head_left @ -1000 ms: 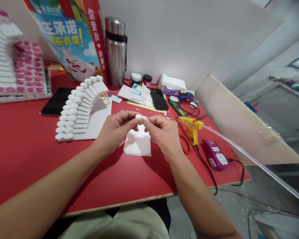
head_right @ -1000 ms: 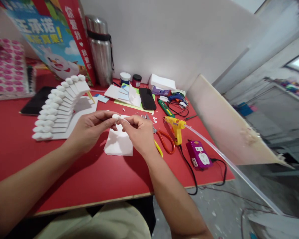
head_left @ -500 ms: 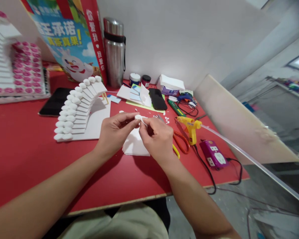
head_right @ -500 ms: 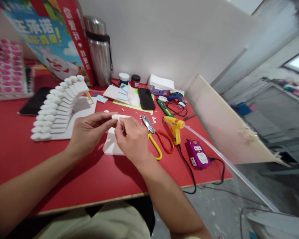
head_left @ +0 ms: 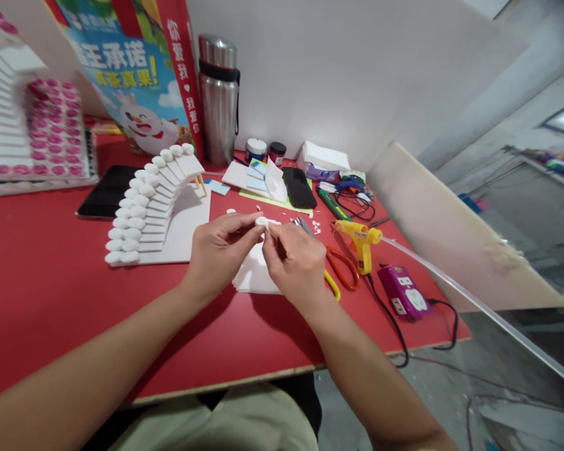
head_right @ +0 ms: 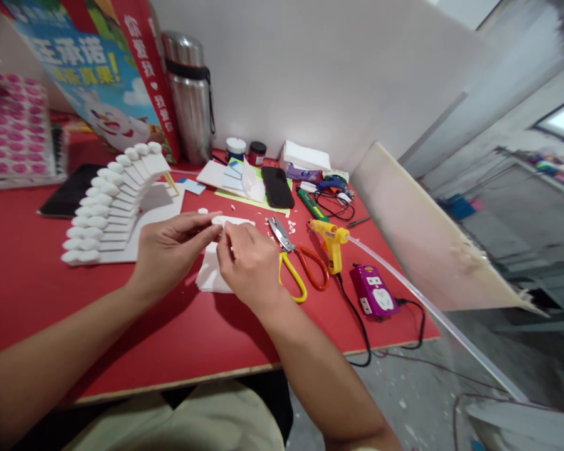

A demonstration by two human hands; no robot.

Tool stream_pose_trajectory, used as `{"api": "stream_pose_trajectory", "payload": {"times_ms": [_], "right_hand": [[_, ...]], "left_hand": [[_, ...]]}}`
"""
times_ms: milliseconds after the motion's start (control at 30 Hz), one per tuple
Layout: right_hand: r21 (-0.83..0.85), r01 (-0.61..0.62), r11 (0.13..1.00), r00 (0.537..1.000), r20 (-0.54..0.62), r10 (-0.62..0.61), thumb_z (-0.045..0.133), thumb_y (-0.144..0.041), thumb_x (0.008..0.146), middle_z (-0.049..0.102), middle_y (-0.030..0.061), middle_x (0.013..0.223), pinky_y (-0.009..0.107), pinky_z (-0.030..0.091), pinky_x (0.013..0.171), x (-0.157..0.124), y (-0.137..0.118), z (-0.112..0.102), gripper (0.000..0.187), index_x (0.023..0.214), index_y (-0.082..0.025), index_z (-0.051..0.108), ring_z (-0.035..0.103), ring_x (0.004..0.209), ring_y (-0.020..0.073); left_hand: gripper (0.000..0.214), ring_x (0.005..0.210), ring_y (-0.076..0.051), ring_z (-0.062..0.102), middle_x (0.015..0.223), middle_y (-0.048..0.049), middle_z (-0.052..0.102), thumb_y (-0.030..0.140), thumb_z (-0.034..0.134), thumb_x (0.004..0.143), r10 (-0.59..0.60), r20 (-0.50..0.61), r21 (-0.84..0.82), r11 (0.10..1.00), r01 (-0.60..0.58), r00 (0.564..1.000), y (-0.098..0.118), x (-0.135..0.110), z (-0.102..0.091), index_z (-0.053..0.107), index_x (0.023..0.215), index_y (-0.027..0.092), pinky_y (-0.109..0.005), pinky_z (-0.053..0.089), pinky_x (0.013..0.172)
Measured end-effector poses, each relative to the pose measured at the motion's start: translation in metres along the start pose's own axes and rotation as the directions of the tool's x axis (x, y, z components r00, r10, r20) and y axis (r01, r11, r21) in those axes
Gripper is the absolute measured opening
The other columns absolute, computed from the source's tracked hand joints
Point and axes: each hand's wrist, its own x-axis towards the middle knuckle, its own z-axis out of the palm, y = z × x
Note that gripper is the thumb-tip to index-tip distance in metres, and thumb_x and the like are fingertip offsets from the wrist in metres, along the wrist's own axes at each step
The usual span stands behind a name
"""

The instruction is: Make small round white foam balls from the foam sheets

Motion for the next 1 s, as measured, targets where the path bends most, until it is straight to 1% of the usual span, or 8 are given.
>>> {"api": "stream_pose_trajectory", "payload": {"times_ms": [200,333,433,533,600,700,867,1000], "right_hand": [[0.071,-0.039,0.997,0.999,0.026,0.038,0.052,-0.017,0.100,0.073,0.0073,0.085,0.031,0.051,0.074,0.001,-0.002,-0.001,0.016,0.099,-0.018,0.069,0.068,0.080,0.0191],[0.136,-0.094,0.986,0.996,0.022,0.091,0.055,-0.019,0.101,0.074,0.0060,0.082,0.031,0.051,0.075,0.002,-0.001,-0.003,0.017,0.095,-0.019,0.070,0.069,0.078,0.0183],[0.217,-0.166,0.962,0.986,0.055,0.157,0.059,-0.021,0.100,0.074,0.0042,0.078,0.030,0.051,0.072,0.004,0.004,-0.008,0.015,0.092,-0.019,0.072,0.068,0.073,0.0171],[0.327,-0.235,0.915,0.966,0.179,0.185,0.064,-0.021,0.098,0.073,0.0021,0.074,0.029,0.050,0.068,0.008,0.013,-0.015,0.012,0.090,-0.019,0.074,0.067,0.069,0.0155],[0.382,-0.267,0.885,0.949,0.266,0.171,0.065,-0.022,0.097,0.071,0.0003,0.072,0.027,0.048,0.065,0.011,0.018,-0.020,0.012,0.090,-0.020,0.074,0.066,0.066,0.0140],[0.379,-0.247,0.892,0.941,0.315,0.127,0.064,-0.021,0.097,0.071,-0.0001,0.072,0.027,0.047,0.064,0.013,0.022,-0.023,0.013,0.088,-0.020,0.073,0.064,0.066,0.0131],[0.323,-0.261,0.910,0.932,0.328,0.151,0.064,-0.024,0.097,0.070,0.0008,0.073,0.027,0.044,0.062,0.010,0.021,-0.020,0.014,0.086,-0.019,0.071,0.061,0.065,0.0129],[0.323,-0.370,0.871,0.916,0.283,0.284,0.067,-0.030,0.094,0.063,-0.0024,0.064,0.026,0.041,0.057,0.007,0.019,-0.014,0.014,0.084,-0.020,0.070,0.052,0.057,0.0110]], "left_hand": [[0.022,0.092,-0.021,0.073,0.103,-0.0048,0.081,0.026,0.071,0.092,0.205,0.009,0.207,0.957,-0.202,0.979,-0.002,-0.003,0.000,0.082,0.111,0.025,-0.034,0.057,0.089],[0.027,0.095,-0.021,0.074,0.108,-0.0065,0.081,0.025,0.065,0.096,0.240,0.079,0.228,0.941,-0.252,0.967,-0.001,-0.005,0.001,0.079,0.119,0.022,-0.033,0.057,0.089],[0.024,0.090,-0.020,0.075,0.101,-0.0056,0.081,0.027,0.063,0.098,0.190,0.114,0.165,0.964,-0.207,0.975,0.002,-0.003,-0.001,0.080,0.114,0.022,-0.032,0.058,0.085],[0.017,0.082,-0.019,0.075,0.091,-0.0043,0.081,0.032,0.071,0.092,0.061,0.166,0.086,0.993,-0.076,0.984,0.006,0.004,-0.008,0.083,0.100,0.022,-0.030,0.059,0.079],[0.016,0.077,-0.020,0.074,0.086,-0.0047,0.080,0.032,0.076,0.087,-0.044,0.244,0.048,0.998,0.033,0.969,0.008,0.011,-0.014,0.083,0.096,0.020,-0.030,0.059,0.074],[0.023,0.074,-0.019,0.074,0.087,-0.0052,0.080,0.033,0.078,0.084,-0.108,0.346,0.021,0.994,0.107,0.932,0.007,0.018,-0.022,0.082,0.103,0.019,-0.031,0.060,0.071],[0.027,0.073,-0.018,0.072,0.097,-0.0070,0.079,0.033,0.070,0.091,-0.029,0.441,0.054,0.999,0.006,0.897,0.003,0.020,-0.024,0.080,0.112,0.020,-0.031,0.058,0.072],[0.024,0.074,-0.018,0.069,0.093,-0.0067,0.076,0.033,0.067,0.093,-0.038,0.385,0.092,0.996,0.003,0.922,0.005,0.017,-0.019,0.079,0.108,0.020,-0.030,0.053,0.072]]}}
